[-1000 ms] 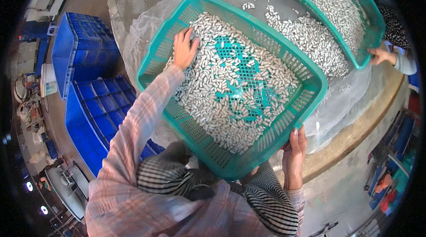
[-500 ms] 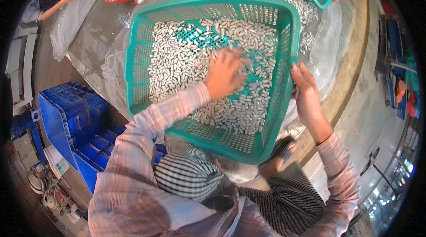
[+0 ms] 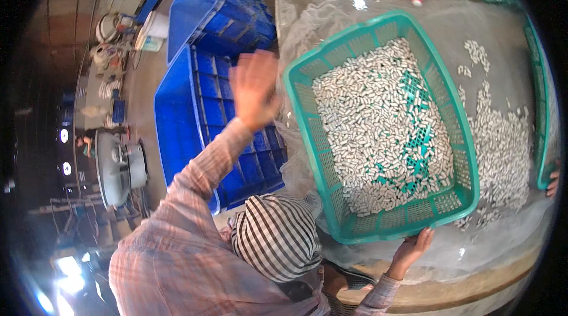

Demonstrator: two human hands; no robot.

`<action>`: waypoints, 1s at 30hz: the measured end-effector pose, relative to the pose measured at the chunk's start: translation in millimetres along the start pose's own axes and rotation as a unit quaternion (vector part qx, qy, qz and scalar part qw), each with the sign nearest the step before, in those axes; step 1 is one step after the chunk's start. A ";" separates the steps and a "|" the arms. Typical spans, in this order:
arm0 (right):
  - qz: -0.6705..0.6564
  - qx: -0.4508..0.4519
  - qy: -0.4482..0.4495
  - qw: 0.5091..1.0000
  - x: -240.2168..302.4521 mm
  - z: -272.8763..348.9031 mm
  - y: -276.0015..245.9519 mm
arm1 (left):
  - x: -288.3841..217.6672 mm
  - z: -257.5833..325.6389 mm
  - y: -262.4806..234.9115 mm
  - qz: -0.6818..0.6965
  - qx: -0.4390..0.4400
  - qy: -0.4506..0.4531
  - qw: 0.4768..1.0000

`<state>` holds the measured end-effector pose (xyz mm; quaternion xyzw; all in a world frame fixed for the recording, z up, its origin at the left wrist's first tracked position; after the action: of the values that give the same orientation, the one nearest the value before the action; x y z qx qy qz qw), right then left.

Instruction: The person scoops white pellets from a large pile into a green basket using a red scoop and their hands. They then carry the basket to a rotating yellow machine and pour the pellets into it. The person repeats this process multiple times.

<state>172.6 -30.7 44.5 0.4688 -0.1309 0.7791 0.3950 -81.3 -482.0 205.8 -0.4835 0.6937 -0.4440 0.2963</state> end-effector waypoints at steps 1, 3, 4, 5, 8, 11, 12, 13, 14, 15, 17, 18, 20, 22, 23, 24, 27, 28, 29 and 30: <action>0.007 0.046 0.012 0.999 8.0 -5.9 -10.9 | 19.0 9.1 -31.3 -0.108 -0.040 -0.127 0.985; -0.039 0.136 0.073 0.987 6.7 -19.2 -8.6 | 71.0 64.7 -54.5 -0.372 0.009 -0.311 0.874; -0.045 0.170 0.088 0.981 7.0 -21.9 -6.8 | 99.9 99.4 -59.3 -0.339 0.032 -0.360 0.869; -0.052 0.199 0.103 0.973 3.4 -22.4 -6.5 | 118.8 126.4 -65.5 -0.303 0.055 -0.404 0.861; -0.059 0.218 0.108 0.968 11.1 -26.1 -15.4 | 104.5 108.2 -66.5 -0.257 0.068 -0.463 0.845; -0.055 0.248 0.135 0.958 11.7 -25.9 -16.2 | 114.1 126.8 -66.6 -0.278 0.046 -0.460 0.842; -0.050 0.262 0.145 0.953 14.2 -26.0 -16.2 | 113.6 135.0 -69.4 -0.274 0.063 -0.458 0.843; -0.047 0.262 0.152 0.952 17.5 -27.4 -16.2 | 108.3 137.1 -70.0 -0.268 0.077 -0.456 0.845; -0.045 0.263 0.159 0.951 20.3 -27.7 -15.8 | 93.2 146.2 -73.8 -0.253 0.082 -0.442 0.857; -0.043 0.263 0.165 0.950 24.2 -28.7 -15.0 | 76.2 155.9 -80.8 -0.220 0.087 -0.443 0.865; -0.019 0.236 0.179 0.955 30.9 -20.4 -7.7 | 51.6 197.0 -106.5 -0.161 0.071 -0.388 0.905; -0.003 0.220 0.182 0.958 37.2 -17.6 -5.2 | 30.5 218.2 -121.0 -0.139 0.085 -0.386 0.908; 0.007 0.227 0.203 0.952 44.9 -12.0 3.1 | -9.9 264.6 -160.8 -0.086 0.102 -0.359 0.924; 0.024 0.229 0.218 0.948 48.9 -13.4 4.7 | -30.5 326.9 -190.4 -0.049 0.110 -0.414 0.902; 0.033 0.224 0.221 0.949 48.5 -12.6 4.7 | -44.0 336.7 -199.3 0.050 0.067 -0.519 0.851; 0.044 0.223 0.229 0.947 48.2 -12.1 4.5 | -52.4 336.7 -196.6 0.058 0.047 -0.558 0.827; 0.009 0.259 0.216 0.941 41.5 -16.7 3.7 | -50.3 324.5 -182.8 -0.043 0.133 -0.512 0.847; 0.006 0.255 0.215 0.943 39.2 -18.3 0.0 | -46.5 318.5 -180.6 -0.036 0.124 -0.499 0.857; 0.004 0.251 0.213 0.944 37.7 -20.3 -5.9 | -43.4 311.9 -177.1 -0.030 0.115 -0.485 0.867; 0.001 0.250 0.215 0.944 39.6 -19.0 0.1 | -40.4 305.8 -176.5 -0.028 0.105 -0.472 0.875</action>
<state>150.8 -0.4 67.5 0.3739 0.1554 0.8694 0.2832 262.1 -569.4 232.9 -0.6206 0.4068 -0.2416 0.6253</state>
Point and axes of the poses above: each hand's wrist, its own z-axis away from the middle knuckle, its own y-axis out of the palm, x = y × z, the point moved 3 cm from there along -z, towards the middle knuckle, and after that the axes turned 9 degrees about -x, right-handed, at the moved point
